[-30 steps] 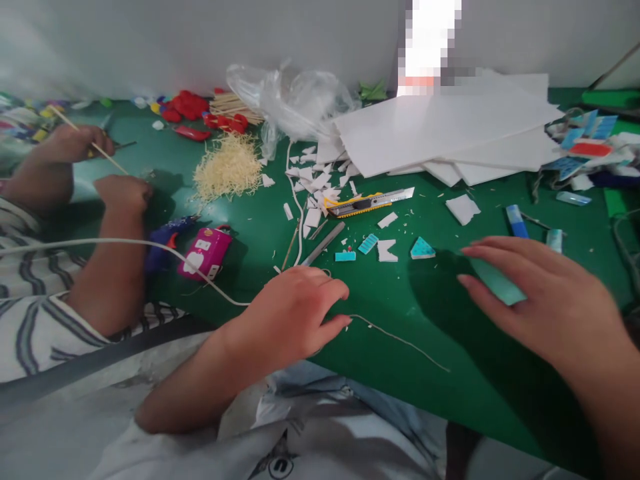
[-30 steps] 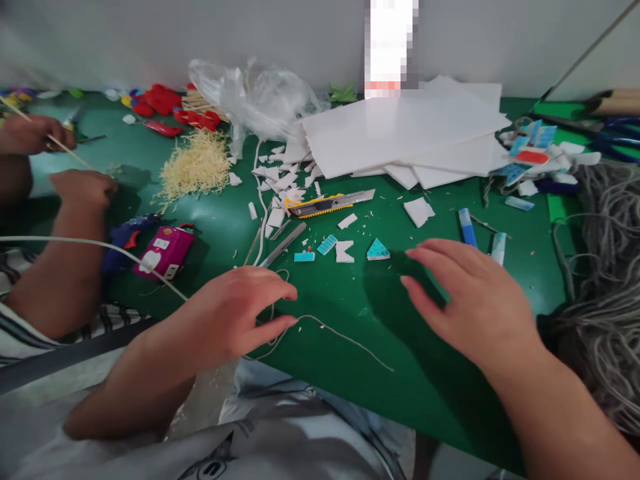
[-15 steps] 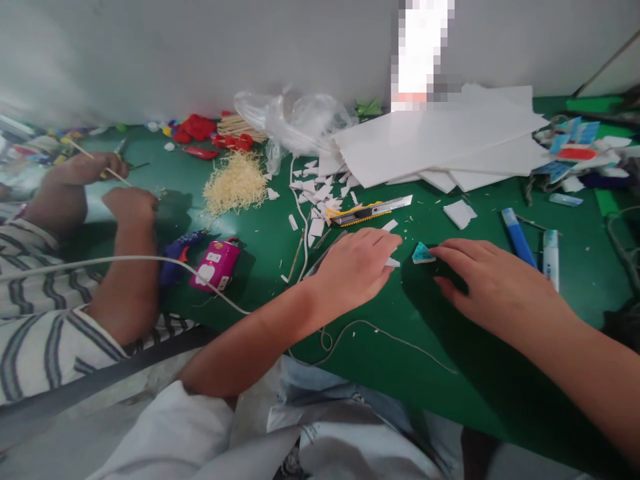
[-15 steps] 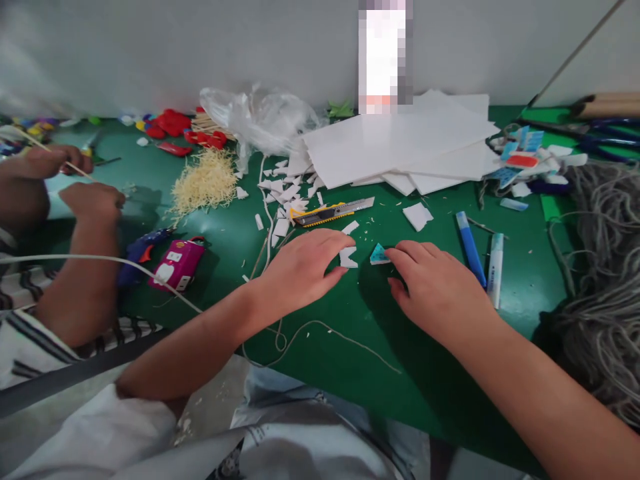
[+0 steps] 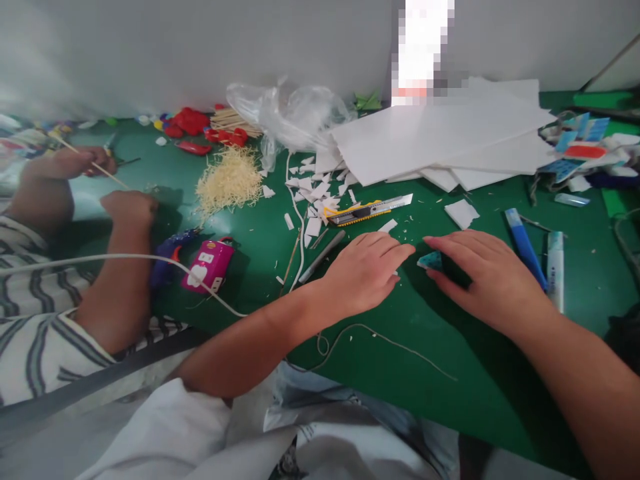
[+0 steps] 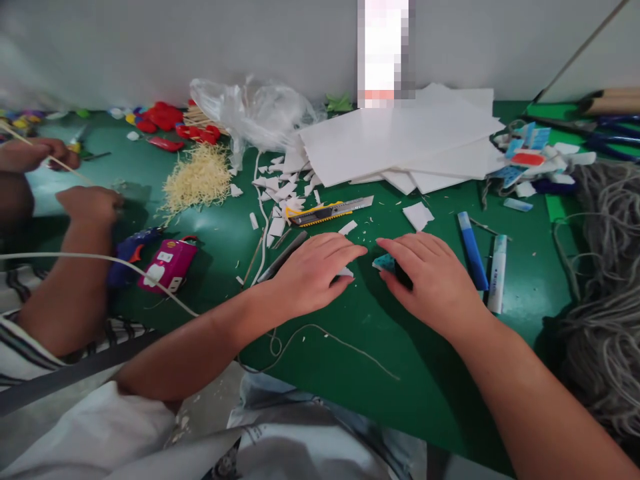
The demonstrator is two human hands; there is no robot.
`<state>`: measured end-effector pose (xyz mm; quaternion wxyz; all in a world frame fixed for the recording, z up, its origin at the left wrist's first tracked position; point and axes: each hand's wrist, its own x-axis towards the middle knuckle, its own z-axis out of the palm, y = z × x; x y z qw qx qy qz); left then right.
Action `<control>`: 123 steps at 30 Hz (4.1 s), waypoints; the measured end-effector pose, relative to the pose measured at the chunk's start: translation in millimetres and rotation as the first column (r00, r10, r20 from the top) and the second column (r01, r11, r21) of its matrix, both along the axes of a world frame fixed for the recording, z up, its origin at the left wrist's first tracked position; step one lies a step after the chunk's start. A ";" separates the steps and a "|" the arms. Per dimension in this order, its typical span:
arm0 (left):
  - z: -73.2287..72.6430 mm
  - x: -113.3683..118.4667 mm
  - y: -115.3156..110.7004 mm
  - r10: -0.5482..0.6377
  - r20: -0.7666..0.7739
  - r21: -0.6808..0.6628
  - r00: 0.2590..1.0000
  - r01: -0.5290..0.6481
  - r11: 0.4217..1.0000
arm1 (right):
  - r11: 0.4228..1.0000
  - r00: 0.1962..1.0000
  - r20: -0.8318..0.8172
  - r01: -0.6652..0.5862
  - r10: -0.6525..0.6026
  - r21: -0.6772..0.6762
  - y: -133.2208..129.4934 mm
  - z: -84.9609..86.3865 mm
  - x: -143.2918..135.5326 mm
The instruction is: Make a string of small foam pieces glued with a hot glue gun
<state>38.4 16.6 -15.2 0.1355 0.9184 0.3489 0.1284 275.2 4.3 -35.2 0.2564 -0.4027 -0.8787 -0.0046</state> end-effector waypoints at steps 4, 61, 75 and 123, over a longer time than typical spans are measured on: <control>0.0 -2.9 0.8 -0.002 0.025 -0.015 1.000 0.003 1.000 | 0.998 0.999 0.027 -0.023 0.024 -0.057 -2.5 8.3 7.5; -0.9 -4.2 -17.8 0.092 -0.074 -0.015 0.993 -0.093 0.996 | 0.976 0.977 -0.003 0.214 -0.214 -0.027 -3.9 9.2 11.8; -1.6 -5.1 -18.7 0.119 -0.033 -0.050 0.992 -0.121 0.991 | 0.999 1.000 0.024 0.016 -0.015 -0.045 -4.5 9.0 8.5; 36.3 -25.4 -27.6 -0.044 -0.412 -0.142 0.910 -0.017 0.990 | 0.995 0.997 0.064 -0.025 0.032 -0.098 -3.7 9.5 13.6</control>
